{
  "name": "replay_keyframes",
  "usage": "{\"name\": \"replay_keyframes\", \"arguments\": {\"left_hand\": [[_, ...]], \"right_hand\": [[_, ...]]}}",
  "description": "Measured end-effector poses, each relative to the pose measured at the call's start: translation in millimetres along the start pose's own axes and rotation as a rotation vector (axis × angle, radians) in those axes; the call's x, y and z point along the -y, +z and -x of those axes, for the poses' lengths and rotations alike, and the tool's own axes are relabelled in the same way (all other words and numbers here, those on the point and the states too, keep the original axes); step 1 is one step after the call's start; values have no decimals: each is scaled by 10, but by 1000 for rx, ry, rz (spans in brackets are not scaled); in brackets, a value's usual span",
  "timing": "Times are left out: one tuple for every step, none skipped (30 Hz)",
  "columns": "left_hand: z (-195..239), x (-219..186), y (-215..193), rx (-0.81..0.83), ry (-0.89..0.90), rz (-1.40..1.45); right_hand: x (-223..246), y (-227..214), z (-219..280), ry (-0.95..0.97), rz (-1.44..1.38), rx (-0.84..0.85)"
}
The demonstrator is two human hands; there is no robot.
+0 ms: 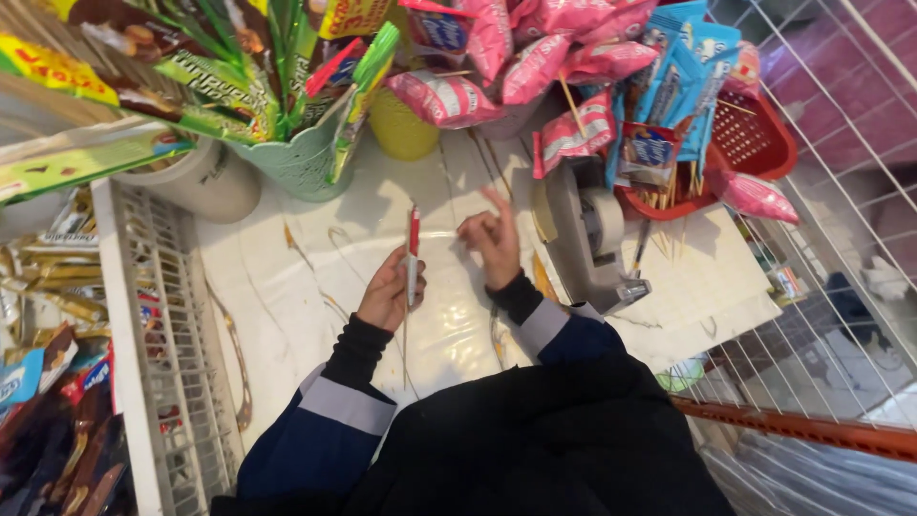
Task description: The recorder is attaching snacks (biscuits and wafer bars) to wooden sticks using adhesive tape to create snack bouquets or individual retail displays.
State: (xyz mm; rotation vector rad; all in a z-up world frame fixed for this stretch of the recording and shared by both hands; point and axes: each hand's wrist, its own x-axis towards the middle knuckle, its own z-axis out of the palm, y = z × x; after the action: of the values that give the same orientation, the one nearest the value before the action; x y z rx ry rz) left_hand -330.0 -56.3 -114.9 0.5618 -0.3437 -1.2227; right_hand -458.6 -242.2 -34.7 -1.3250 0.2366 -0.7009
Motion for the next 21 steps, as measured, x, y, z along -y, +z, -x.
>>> {"name": "replay_keyframes", "arguments": {"left_hand": [[6,-2,14,-31,5,25],[16,-8,27,-62,10,50],[10,0,2,-52,5,49],[3,5,-23,-42,30,69],[-25,-5,-49,-30,56,86],[-67,-26,-38,-17,52,83],[-53,-21,-36,-19,59,120],[-42,-13,-44,-21,66,157],[-16,-17,-10,-28,55,162],[9,-21,21,-55,52,140],[-20,-36,57,-74,56,118],[-13,-19,62,-72,50,123],[-18,-20,74,-73,51,117],[-17,-26,88,-73,53,112],[-21,-32,81,-74,65,113],[-23,-42,72,-54,64,104],[-1,-53,63,-40,63,94],[-5,-55,78,-46,73,95],[5,-56,86,-27,77,102],[12,-56,93,-7,80,108],[6,-55,88,-13,86,105]], "right_hand": [[148,-53,-18,-49,22,-72],[298,-100,-33,-98,44,-143],[480,-199,54,-105,49,-151],[664,-294,144,-176,91,-192],[846,-388,217,-250,131,-232],[1065,-547,296,-261,135,-240],[1268,-693,407,-425,375,-368],[1460,-840,518,-586,618,-492],[1573,-946,491,-573,623,-497],[1682,-1053,465,-539,690,-518],[1808,-1172,402,-514,758,-537],[1724,-1330,352,-510,765,-540],[1651,-1486,263,-431,732,-516],[1583,-1634,175,-352,699,-491],[1426,-1757,137,-358,697,-480],[1268,-1875,95,-330,649,-458],[1101,-1984,56,-298,599,-434],[1090,-2019,22,-298,596,-422],[1063,-2050,12,-295,584,-434],[1034,-2083,-1,-291,572,-446],[1043,-2102,-19,-290,566,-440]]}}
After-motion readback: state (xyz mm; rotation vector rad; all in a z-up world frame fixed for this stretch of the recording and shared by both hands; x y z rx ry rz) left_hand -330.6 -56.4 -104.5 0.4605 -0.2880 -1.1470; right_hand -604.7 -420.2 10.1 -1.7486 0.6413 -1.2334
